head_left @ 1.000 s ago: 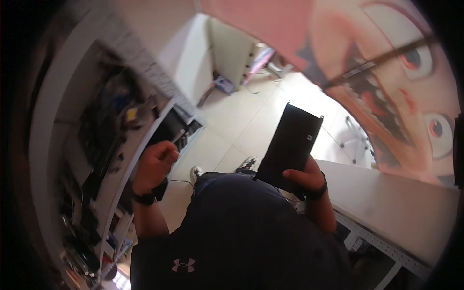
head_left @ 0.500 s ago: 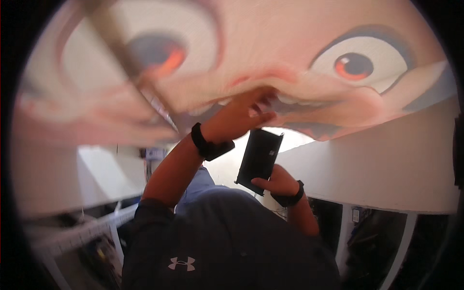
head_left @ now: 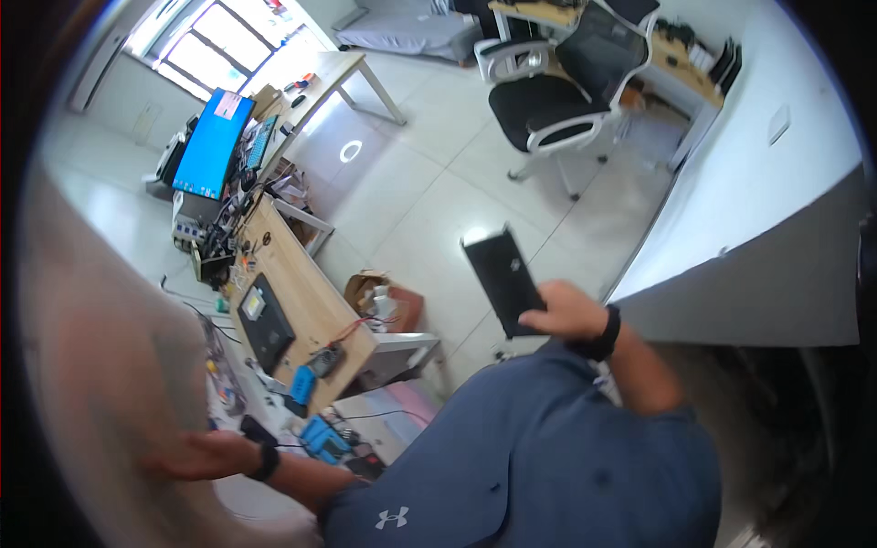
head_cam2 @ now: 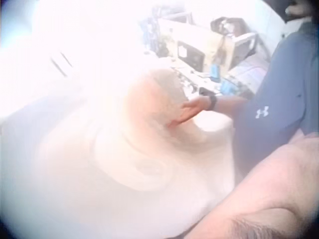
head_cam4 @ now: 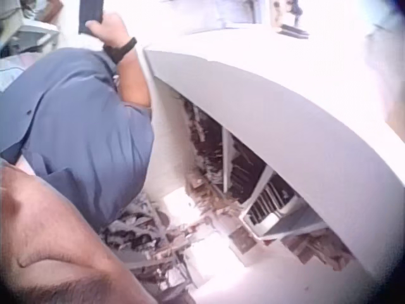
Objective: The recorder is performing maintenance on a laptop, including removing screws and inspecting internal components like the RAM and battery.
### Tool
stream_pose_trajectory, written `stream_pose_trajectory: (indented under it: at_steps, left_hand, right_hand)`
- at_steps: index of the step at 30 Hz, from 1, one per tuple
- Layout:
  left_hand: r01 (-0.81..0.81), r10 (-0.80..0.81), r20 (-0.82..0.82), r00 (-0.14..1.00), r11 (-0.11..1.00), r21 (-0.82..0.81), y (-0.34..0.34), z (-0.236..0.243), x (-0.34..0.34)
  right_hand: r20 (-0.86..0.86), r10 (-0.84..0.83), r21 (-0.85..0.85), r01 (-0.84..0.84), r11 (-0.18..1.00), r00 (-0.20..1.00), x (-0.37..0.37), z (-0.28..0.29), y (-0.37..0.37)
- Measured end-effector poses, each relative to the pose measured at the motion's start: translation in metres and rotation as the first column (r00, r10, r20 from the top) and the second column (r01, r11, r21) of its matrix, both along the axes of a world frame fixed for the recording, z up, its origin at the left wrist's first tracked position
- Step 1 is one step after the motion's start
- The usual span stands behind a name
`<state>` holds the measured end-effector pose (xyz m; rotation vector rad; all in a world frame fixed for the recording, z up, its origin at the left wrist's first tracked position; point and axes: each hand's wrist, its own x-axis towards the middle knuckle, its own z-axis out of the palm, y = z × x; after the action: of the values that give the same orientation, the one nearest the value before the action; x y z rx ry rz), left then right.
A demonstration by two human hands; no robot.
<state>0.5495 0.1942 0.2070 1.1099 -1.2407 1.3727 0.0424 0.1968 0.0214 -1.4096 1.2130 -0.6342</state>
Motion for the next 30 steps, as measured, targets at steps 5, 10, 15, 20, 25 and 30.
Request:
stream_pose_trajectory:
  at_steps: [5,10,15,20,25,30]
  left_hand:
    - [0.091,-0.105,0.018,0.994,0.924,0.373,-0.119,-0.046,-0.002]
    - [-0.111,0.108,0.030,0.994,0.914,0.390,-0.189,-0.071,0.022]
    - [-0.212,0.264,-0.058,0.963,0.869,0.448,-0.262,-0.106,0.025]
    - [0.666,0.245,-0.832,0.497,0.507,0.547,-0.368,-0.166,-0.022]
    - [0.940,0.238,-0.971,0.013,-0.333,-0.070,-0.532,-0.188,-0.154]
    - [0.663,0.435,-0.806,-0.402,-0.468,-0.584,-0.659,-0.215,-0.210]
  right_hand:
    - [0.444,-0.062,0.114,0.012,0.993,0.894,0.016,-0.002,-0.108]
    - [0.689,-0.111,0.171,-0.011,0.985,0.716,0.027,-0.013,-0.226]
    - [0.756,-0.050,0.178,-0.131,0.975,0.653,0.025,-0.026,-0.370]
    - [0.769,0.000,0.213,-0.257,0.943,0.639,0.023,-0.018,-0.516]
    - [0.733,0.080,0.209,-0.335,0.919,0.676,0.027,0.002,-0.625]
    - [0.667,0.307,0.217,-0.572,0.791,0.678,0.035,-0.004,-0.726]
